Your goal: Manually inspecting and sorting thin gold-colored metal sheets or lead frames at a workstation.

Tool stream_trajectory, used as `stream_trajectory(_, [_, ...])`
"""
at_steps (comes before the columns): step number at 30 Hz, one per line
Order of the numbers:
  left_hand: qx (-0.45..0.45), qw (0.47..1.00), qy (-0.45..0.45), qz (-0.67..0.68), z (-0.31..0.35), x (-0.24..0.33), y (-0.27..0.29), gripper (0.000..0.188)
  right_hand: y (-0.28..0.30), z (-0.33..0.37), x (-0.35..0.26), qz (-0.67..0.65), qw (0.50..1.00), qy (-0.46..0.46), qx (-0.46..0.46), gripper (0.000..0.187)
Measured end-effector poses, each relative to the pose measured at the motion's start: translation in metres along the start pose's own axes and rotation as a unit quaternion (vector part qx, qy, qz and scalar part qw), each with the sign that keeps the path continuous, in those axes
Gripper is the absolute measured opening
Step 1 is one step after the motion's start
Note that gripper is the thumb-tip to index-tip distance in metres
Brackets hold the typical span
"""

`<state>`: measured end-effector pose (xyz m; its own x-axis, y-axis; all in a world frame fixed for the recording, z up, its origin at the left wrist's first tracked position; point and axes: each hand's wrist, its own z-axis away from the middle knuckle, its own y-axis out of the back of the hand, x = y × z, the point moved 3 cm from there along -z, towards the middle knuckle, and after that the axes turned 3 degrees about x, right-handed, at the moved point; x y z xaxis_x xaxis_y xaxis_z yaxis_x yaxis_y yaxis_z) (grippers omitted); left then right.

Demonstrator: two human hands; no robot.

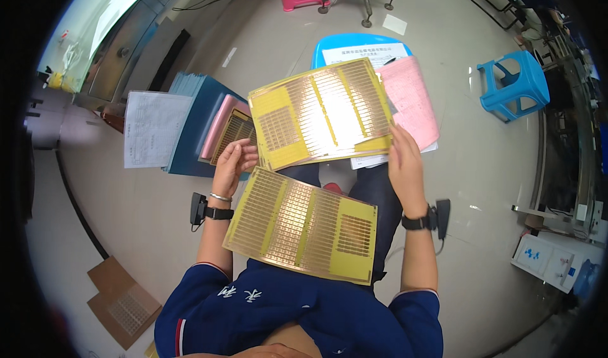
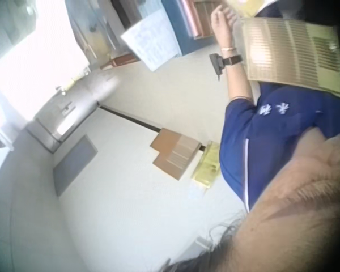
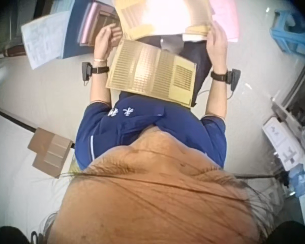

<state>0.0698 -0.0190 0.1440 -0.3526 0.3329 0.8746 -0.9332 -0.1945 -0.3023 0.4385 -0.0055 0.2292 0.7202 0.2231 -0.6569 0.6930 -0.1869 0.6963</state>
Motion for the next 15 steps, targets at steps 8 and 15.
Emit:
stream_trajectory(8, [-0.025,0.985,-0.027,-0.17,-0.011,0.016,-0.028,0.02,-0.038,-0.01,0.0,0.145,0.987,0.07,0.019,0.039])
stream_trajectory(15, [-0.019,0.983,-0.096,-0.155,-0.044,0.033,-0.056,0.03,-0.03,-0.014,0.013,0.139,0.989,0.033,0.033,0.038])
